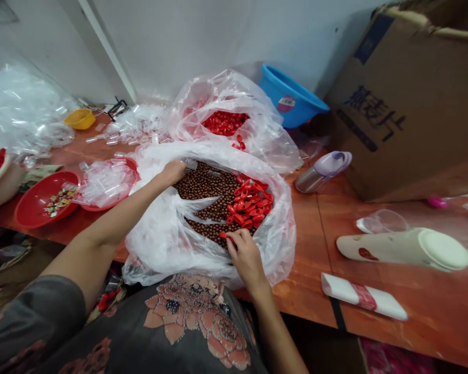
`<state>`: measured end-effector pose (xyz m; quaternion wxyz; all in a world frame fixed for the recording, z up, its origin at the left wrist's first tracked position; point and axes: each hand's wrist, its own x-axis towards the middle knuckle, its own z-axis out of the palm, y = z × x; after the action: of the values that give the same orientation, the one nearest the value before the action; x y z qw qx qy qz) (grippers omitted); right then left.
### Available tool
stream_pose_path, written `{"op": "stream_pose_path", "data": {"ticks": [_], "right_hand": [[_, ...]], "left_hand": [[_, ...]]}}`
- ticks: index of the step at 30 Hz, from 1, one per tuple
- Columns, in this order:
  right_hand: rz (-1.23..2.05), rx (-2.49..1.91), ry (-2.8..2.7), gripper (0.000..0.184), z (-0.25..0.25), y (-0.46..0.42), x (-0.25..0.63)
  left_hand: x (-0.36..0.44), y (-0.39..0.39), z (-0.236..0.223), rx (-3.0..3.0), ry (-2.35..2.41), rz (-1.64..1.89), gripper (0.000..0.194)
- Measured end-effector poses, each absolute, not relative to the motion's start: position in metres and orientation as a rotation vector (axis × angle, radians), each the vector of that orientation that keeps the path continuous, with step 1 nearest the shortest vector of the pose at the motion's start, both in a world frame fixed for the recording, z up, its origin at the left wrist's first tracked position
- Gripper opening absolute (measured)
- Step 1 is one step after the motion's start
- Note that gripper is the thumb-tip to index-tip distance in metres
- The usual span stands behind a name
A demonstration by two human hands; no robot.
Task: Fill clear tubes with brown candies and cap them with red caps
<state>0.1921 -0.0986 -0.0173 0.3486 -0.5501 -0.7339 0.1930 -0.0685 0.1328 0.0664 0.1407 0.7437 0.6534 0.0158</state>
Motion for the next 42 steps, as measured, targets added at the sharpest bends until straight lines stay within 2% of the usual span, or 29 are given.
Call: {"op": "stream_pose_path", "data": {"ticks": [6,12,20,28,32,37,42], "right_hand": [[0.514,-1.46,-2.089,0.034,-0.034,-0.1,0.199],[0.364,-1.482,-2.224,0.033,-0.034,-0.096,0.194],[0.562,-1.438,-1.961,0.031,-0.032,-0.101,0.2],[0.974,-1.461,-1.391,0.036,-0.032,-0.098,0.196],[1.206,-1.419,-1.121,0.056,-0.03,-0.098,0.187],[1.25,-1.312,-0.957,0.08,-0.016,-0.096,0.177],[1.245,-1.221,-0.862,0.071,-0.003,-0.087,0.179]], "left_hand": [[-0.074,0.117,0.05,1.899,1.806,0.022,0.024],[-0.045,0.122,0.013,1.597,1.708,0.235,0.008],[-0.006,0.123,-0.019,1.282,1.446,0.685,0.015],[-0.01,0.103,-0.002,1.1,1.2,0.903,0.032],[-0.014,0.084,0.01,0.951,1.011,0.991,0.043],[-0.019,0.047,0.029,0.828,0.81,1.016,0.049],[-0.029,0.029,0.029,0.997,0.868,0.974,0.042]]}}
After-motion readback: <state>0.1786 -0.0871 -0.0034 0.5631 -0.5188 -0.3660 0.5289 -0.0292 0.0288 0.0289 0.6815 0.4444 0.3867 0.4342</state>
